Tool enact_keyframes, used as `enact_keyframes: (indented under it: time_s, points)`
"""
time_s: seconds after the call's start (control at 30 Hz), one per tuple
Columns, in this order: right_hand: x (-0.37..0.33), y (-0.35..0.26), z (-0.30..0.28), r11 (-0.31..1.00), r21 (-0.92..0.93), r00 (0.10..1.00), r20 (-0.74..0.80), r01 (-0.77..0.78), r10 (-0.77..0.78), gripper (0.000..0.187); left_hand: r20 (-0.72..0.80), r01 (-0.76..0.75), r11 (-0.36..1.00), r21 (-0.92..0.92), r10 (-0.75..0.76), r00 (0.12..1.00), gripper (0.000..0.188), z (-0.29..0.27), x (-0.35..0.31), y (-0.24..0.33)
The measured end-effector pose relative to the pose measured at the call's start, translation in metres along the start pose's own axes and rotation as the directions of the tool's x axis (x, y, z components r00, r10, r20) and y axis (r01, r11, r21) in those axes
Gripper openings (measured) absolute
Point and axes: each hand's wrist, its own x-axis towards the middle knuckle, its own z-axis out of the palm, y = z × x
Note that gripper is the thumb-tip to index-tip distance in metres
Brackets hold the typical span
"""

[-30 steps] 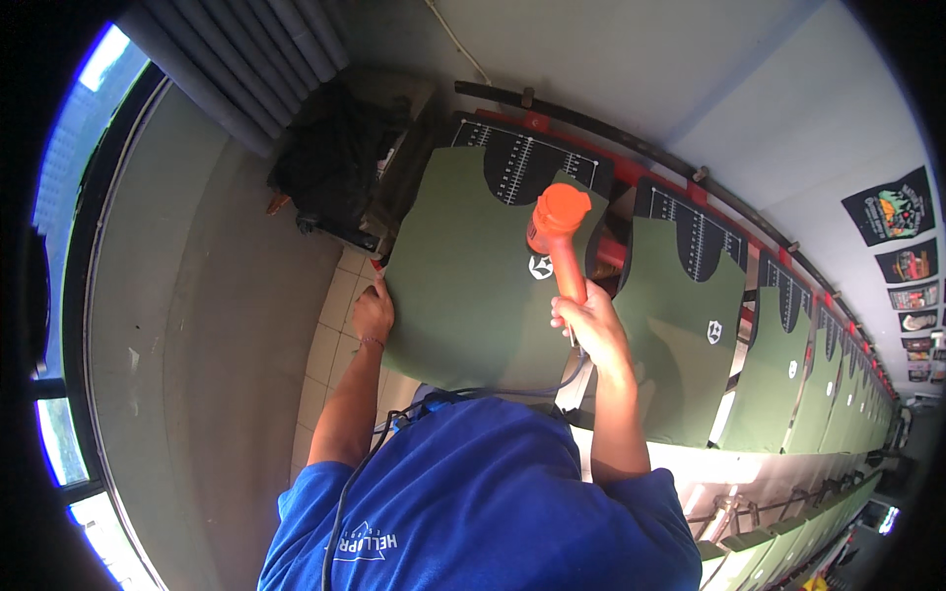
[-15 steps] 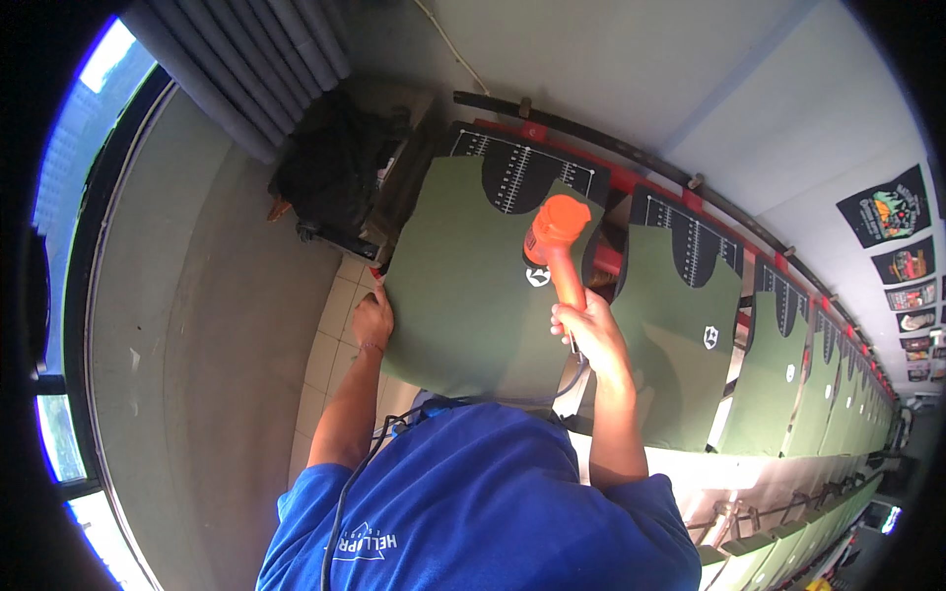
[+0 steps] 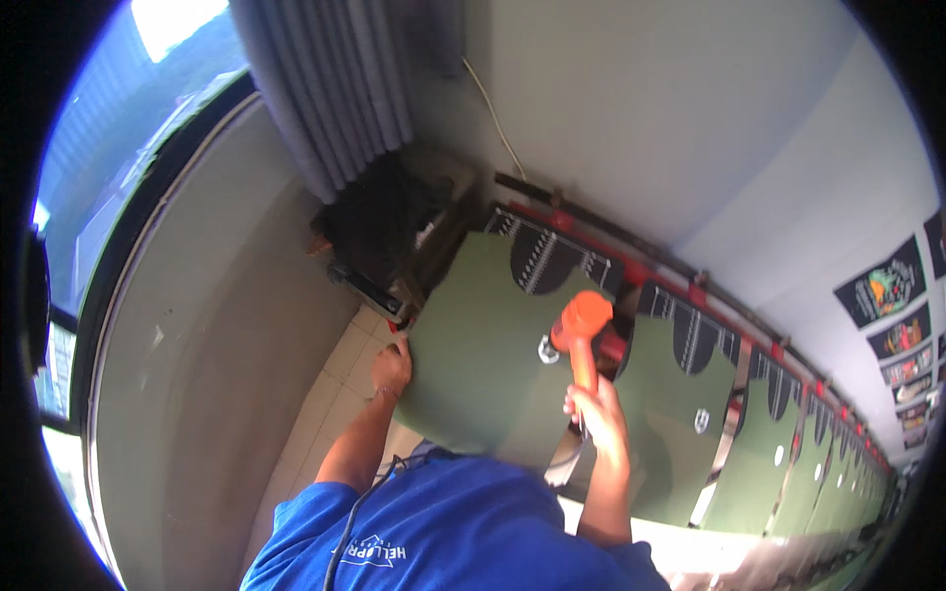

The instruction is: The person uses an orange heat gun to apply heat to a green t-shirt laid out on a heat press machine. They move the heat gun systematically across the surface of the shirt, focusing on the chest area where a logo is visible.

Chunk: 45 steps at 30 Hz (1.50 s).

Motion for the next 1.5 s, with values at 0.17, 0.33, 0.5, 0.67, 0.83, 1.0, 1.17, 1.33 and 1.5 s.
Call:
enact_keyframes:
  time_s: [0.17, 0.33, 0.5, 0.67, 0.83, 1.0, 1.17, 1.33, 1.5]
  points:
    - [-0.013, 0.002, 0.01, 1.0, -0.013, 1.0, 0.001, 0.023, -0.023, 0.022, 0.047, 0.044, 0.998, -0.048, -0.042, 0.998, 0.067, -0.005, 0.003, -0.001]
    - [-0.027, 0.001, 0.003, 0.999, -0.02, 0.999, 0.035, -0.029, 0.03, 0.025, 0.082, 0.041, 0.993, -0.113, -0.032, 0.996, 0.068, -0.017, -0.006, 0.003]
    - [-0.024, 0.003, 0.012, 1.0, -0.023, 0.996, 0.086, -0.005, 0.007, 0.021, 0.109, 0.016, 0.984, -0.176, 0.003, 0.994, 0.066, -0.041, -0.023, -0.004]
    - [-0.006, 0.007, 0.019, 0.996, 0.001, 0.996, -0.011, 0.093, -0.093, 0.025, 0.031, -0.055, 0.909, -0.414, 0.074, 0.997, 0.064, -0.032, -0.029, -0.032]
    - [0.014, 0.014, 0.05, 0.987, 0.137, 0.996, -0.01, 0.087, -0.086, 0.035, -0.039, 0.017, 0.795, -0.607, -0.051, 0.998, 0.065, -0.009, -0.041, -0.116]
    - [0.006, 0.01, 0.123, 0.982, 0.19, 0.957, 0.287, -0.009, -0.047, 0.045, 0.111, 0.214, 0.658, -0.722, -0.195, 0.975, 0.058, 0.024, -0.103, -0.256]
    - [-0.004, 0.023, 0.251, 0.998, -0.018, 0.729, 0.682, -0.064, 0.059, 0.058, 0.133, 0.367, 0.521, -0.771, -0.432, 0.892, 0.044, -0.026, -0.177, -0.368]
    - [-0.046, 0.017, 0.374, 0.952, -0.29, 0.397, 0.888, 0.097, 0.23, 0.054, 0.058, 0.138, 0.137, -0.981, -0.475, 0.878, 0.03, -0.175, -0.247, -0.383]
    - [-0.091, 0.036, 0.482, 0.859, -0.424, 0.093, 0.905, 0.288, 0.415, 0.051, -0.687, -0.687, 0.081, -0.722, 0.028, 0.726, 0.022, -0.359, -0.372, -0.309]
